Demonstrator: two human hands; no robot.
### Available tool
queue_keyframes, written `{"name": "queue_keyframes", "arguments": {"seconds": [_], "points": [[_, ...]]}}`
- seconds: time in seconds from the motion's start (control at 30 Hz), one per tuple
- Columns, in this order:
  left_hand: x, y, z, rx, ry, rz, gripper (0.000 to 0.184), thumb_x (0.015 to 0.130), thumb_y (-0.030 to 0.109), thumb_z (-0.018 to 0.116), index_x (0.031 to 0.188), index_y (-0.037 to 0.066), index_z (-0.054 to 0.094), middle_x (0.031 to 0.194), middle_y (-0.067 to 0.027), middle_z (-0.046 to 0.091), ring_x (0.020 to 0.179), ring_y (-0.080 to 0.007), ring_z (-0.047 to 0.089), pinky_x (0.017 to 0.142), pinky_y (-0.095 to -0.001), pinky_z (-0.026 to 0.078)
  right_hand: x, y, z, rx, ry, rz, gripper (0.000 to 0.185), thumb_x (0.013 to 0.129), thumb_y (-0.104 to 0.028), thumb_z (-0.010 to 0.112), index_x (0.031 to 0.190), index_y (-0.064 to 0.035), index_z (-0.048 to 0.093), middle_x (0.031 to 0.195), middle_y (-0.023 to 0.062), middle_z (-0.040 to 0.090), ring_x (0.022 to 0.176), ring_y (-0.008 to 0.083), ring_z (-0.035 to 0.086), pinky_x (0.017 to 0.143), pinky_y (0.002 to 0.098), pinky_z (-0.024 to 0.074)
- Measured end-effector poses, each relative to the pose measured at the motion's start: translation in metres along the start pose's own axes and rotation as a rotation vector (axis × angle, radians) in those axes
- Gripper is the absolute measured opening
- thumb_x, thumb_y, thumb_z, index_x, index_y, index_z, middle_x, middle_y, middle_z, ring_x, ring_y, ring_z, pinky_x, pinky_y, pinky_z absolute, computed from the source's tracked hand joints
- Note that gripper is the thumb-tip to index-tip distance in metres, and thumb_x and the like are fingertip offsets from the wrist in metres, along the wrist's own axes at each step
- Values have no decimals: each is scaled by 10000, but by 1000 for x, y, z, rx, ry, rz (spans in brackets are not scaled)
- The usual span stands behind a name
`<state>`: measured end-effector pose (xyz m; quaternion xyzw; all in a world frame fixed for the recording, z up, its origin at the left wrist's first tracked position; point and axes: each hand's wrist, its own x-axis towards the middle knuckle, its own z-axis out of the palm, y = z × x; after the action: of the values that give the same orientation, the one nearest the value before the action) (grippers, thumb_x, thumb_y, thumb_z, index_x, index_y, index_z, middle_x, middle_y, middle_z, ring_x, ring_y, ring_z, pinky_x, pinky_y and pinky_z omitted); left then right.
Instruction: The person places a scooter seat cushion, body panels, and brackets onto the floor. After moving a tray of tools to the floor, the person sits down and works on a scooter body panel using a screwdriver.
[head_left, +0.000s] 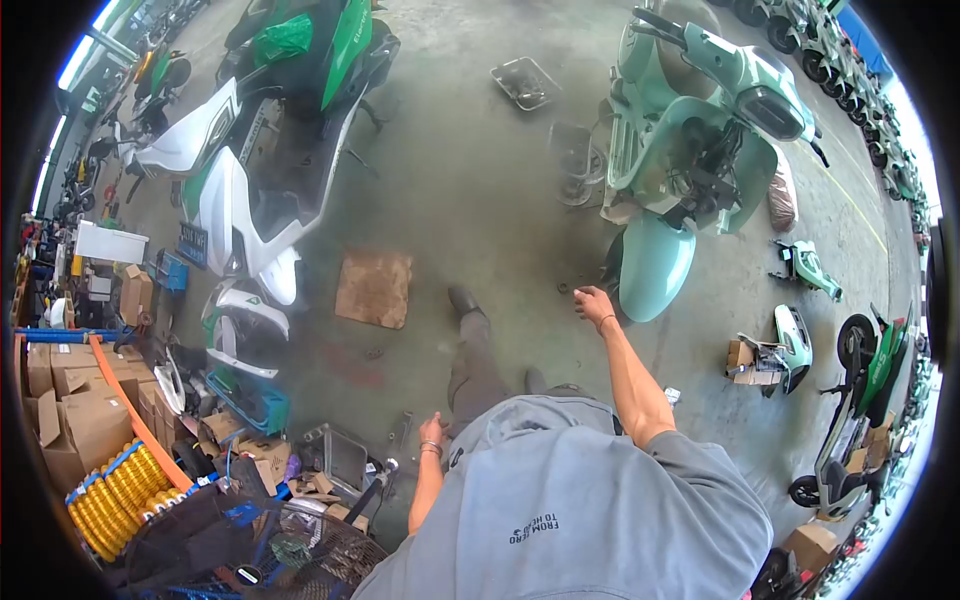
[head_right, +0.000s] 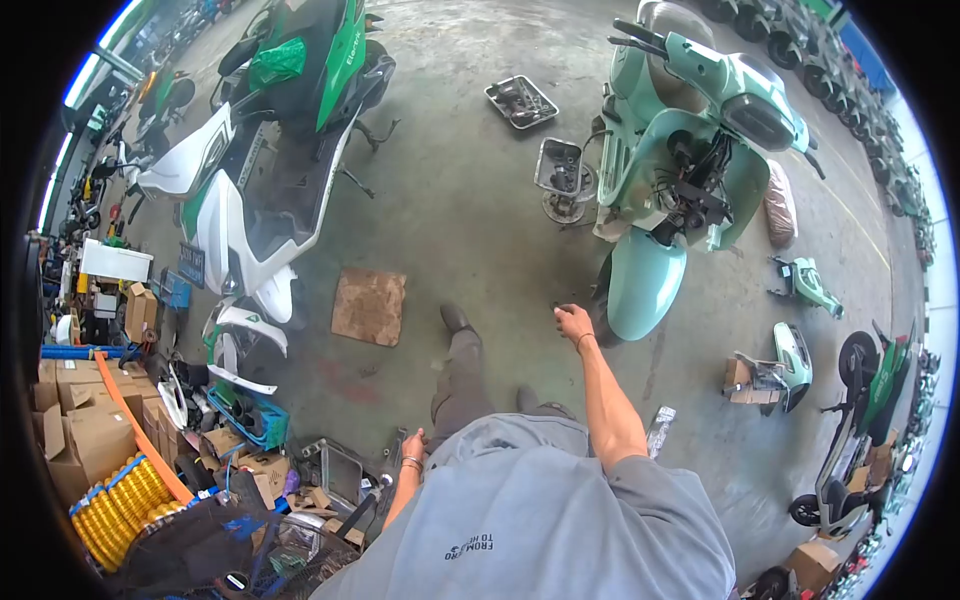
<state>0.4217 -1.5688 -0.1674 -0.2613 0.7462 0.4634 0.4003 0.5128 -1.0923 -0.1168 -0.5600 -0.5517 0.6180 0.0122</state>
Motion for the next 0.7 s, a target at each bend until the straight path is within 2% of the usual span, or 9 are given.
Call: {"name": "queue_keyframes", "arguments": {"seconds": [0.1, 0.17, 0.23, 0.3, 0.33, 0.4, 0.47, 0.57, 0.7], "points": [[48, 64, 7, 317, 4, -16, 365, 881, 303, 566, 995, -43, 586, 849, -160, 629, 597, -219, 575, 506, -341, 471, 42, 11, 0, -173, 126, 102, 355, 816, -243, 622, 1083, -9, 625, 909, 110, 664, 710, 167, 629, 605, 302, 514], [100, 104, 3, 389, -27, 14, 346, 879, 297, 568, 985, -32, 594, 843, -154, 632, 597, -210, 577, 496, -334, 466, 60, 35, -5, -261, 160, 220, 339, 799, -238, 626, 1057, -18, 631, 832, 128, 662, 657, 200, 633, 562, 327, 519], [133, 158, -1, 443, -47, 45, 328, 876, 290, 571, 974, -22, 601, 837, -149, 635, 598, -200, 579, 486, -326, 462, 69, 61, -7, -258, 212, 408, 292, 803, -221, 604, 965, 19, 639, 801, 149, 656, 591, 236, 625, 517, 357, 516], [159, 236, 6, 219, 17, -5, 319, 879, 276, 570, 984, -25, 590, 833, -134, 634, 620, -221, 604, 505, -335, 482, 73, 65, -5, -66, 160, 690, 184, 836, -153, 562, 952, -14, 595, 800, 143, 602, 553, 259, 561, 420, 363, 422], [176, 273, 10, 114, 46, -27, 315, 881, 270, 569, 989, -26, 584, 831, -126, 633, 632, -231, 616, 515, -339, 491, 66, 39, 7, -102, 208, 728, 186, 845, -149, 556, 959, -7, 587, 785, 143, 586, 575, 281, 563, 445, 367, 442], [217, 341, 10, -9, -65, -82, 323, 886, 266, 572, 1018, -29, 564, 867, -142, 621, 703, -267, 638, 550, -364, 517, 72, -8, 37, 31, 253, 674, 229, 855, -169, 564, 1012, -3, 580, 836, 136, 598, 643, 269, 589, 509, 376, 478], [250, 419, 18, 103, -86, -29, 369, 905, 286, 532, 1139, 1, 509, 950, -172, 632, 745, -252, 648, 565, -337, 534, 98, -51, 64, 169, 236, 530, 320, 860, -198, 576, 1112, -1, 557, 922, 144, 613, 726, 266, 614, 585, 382, 504], [304, 526, 38, 222, -136, 77, 378, 900, 293, 549, 1130, -3, 505, 952, -162, 620, 696, -239, 634, 552, -331, 526, 139, -143, 110, 239, 263, 399, 350, 858, -212, 586, 1142, -9, 558, 902, 112, 622, 705, 214, 611, 583, 341, 500], [341, 657, 83, 283, -167, 197, 384, 903, 266, 567, 1123, -45, 520, 924, -158, 626, 733, -235, 627, 572, -344, 528, 219, -217, 148, 263, 254, 334, 382, 868, -222, 579, 1181, -7, 530, 849, 71, 602, 683, 173, 584, 586, 312, 491]]}}
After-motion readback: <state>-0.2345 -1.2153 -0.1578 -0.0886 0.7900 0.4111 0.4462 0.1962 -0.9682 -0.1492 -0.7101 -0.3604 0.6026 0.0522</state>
